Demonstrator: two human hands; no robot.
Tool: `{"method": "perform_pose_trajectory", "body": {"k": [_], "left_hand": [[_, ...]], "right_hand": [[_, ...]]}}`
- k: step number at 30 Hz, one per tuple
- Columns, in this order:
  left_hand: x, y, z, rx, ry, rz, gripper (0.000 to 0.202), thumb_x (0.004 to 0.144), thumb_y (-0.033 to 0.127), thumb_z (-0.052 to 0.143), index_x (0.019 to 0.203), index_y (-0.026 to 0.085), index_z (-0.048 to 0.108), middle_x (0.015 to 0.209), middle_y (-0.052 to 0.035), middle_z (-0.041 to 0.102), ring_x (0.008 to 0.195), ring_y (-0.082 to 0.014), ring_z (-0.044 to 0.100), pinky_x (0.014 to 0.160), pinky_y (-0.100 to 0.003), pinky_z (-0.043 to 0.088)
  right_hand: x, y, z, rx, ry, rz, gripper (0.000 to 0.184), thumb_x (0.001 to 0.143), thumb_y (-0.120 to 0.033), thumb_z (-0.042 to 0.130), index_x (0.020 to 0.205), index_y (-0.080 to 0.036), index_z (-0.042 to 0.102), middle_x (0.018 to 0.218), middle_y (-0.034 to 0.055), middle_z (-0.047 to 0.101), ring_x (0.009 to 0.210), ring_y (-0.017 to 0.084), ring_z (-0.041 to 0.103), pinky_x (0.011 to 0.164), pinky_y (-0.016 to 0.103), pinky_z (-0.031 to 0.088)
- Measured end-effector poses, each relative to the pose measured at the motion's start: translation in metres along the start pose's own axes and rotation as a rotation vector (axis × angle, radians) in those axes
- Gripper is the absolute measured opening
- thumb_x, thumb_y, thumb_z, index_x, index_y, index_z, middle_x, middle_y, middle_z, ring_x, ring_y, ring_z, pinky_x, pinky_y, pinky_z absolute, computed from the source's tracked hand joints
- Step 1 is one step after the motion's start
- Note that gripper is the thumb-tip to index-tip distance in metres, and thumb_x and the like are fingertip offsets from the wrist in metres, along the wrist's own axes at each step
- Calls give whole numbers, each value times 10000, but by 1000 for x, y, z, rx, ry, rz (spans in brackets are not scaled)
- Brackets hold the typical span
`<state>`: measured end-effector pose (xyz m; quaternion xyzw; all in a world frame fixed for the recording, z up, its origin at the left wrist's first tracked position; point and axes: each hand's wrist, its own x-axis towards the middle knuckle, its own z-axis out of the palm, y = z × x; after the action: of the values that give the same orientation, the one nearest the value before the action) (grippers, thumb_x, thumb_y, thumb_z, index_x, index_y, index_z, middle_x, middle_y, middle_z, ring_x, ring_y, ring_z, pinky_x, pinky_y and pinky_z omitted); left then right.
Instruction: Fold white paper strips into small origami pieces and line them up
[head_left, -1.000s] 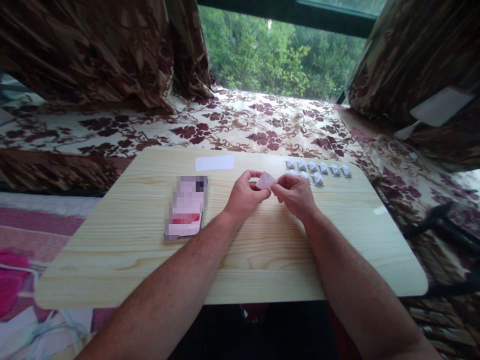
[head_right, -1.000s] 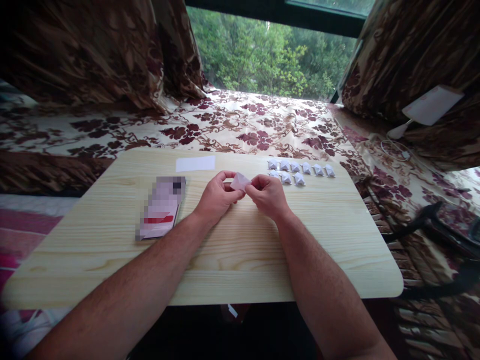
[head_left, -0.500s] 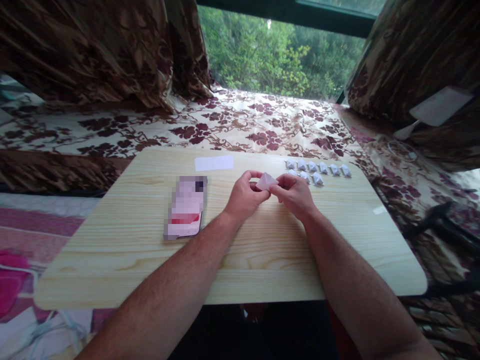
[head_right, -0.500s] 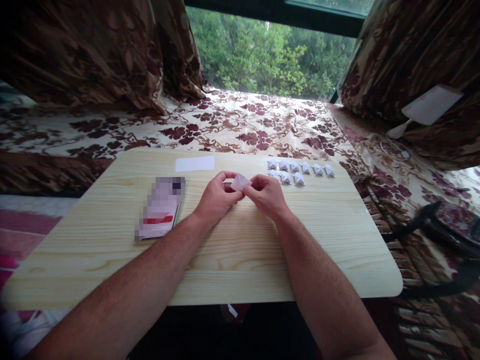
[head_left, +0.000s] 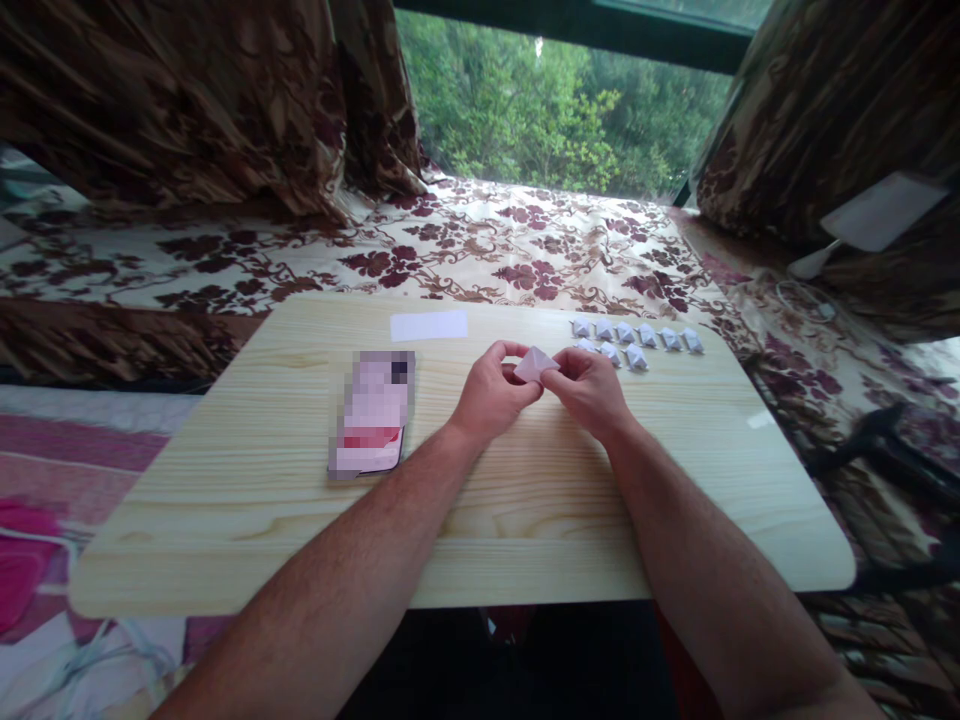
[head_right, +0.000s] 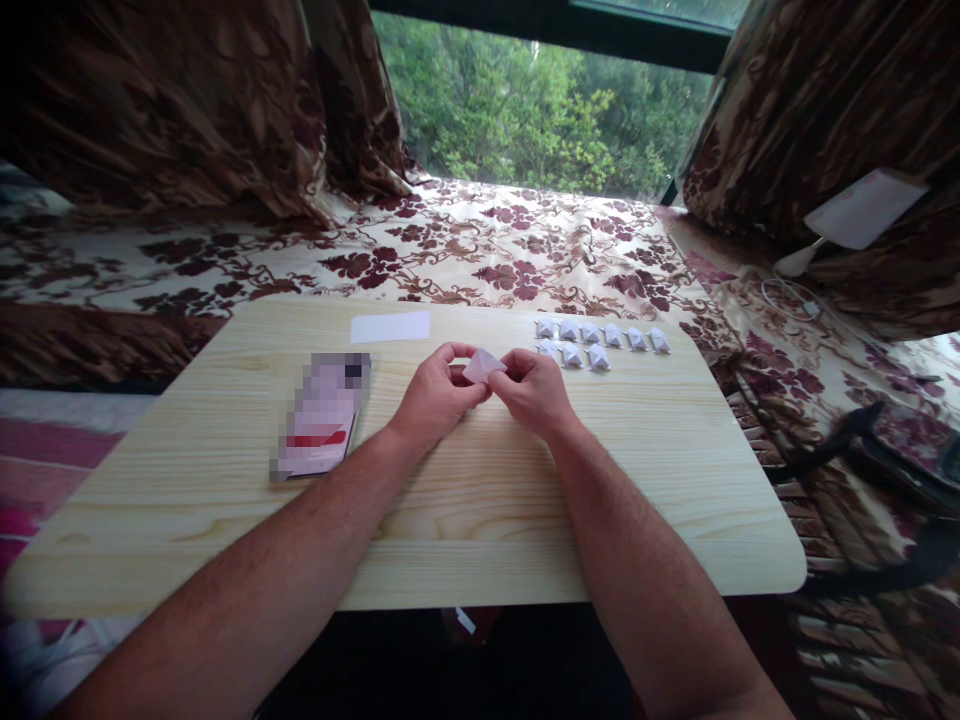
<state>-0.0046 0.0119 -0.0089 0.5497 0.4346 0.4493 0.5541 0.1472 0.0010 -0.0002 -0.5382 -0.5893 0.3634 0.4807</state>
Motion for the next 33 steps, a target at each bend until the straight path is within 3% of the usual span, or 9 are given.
{"method": "perform_pose_trajectory", "body": {"k": [5, 33], "left_hand": [[0, 1, 0, 12, -6, 10, 471, 631, 222, 763, 1060, 178, 575, 770, -22, 707, 641, -143, 641, 557, -210, 437], [-1, -1, 1, 61, -15, 52, 448, 621, 182, 750, 1039, 179, 589, 791, -23, 711, 688, -157, 662, 596, -220, 466]], "right_hand": [[0, 0, -1, 15, -20, 15, 107, 697, -252, 652, 664, -168, 596, 576, -47, 507, 538, 88, 404, 505, 242, 287], [-1, 0, 0, -14, -21, 21, 96, 691, -242, 629, 634, -176, 590, 560, -43, 482, 531, 95, 396, 495, 244, 281]]}}
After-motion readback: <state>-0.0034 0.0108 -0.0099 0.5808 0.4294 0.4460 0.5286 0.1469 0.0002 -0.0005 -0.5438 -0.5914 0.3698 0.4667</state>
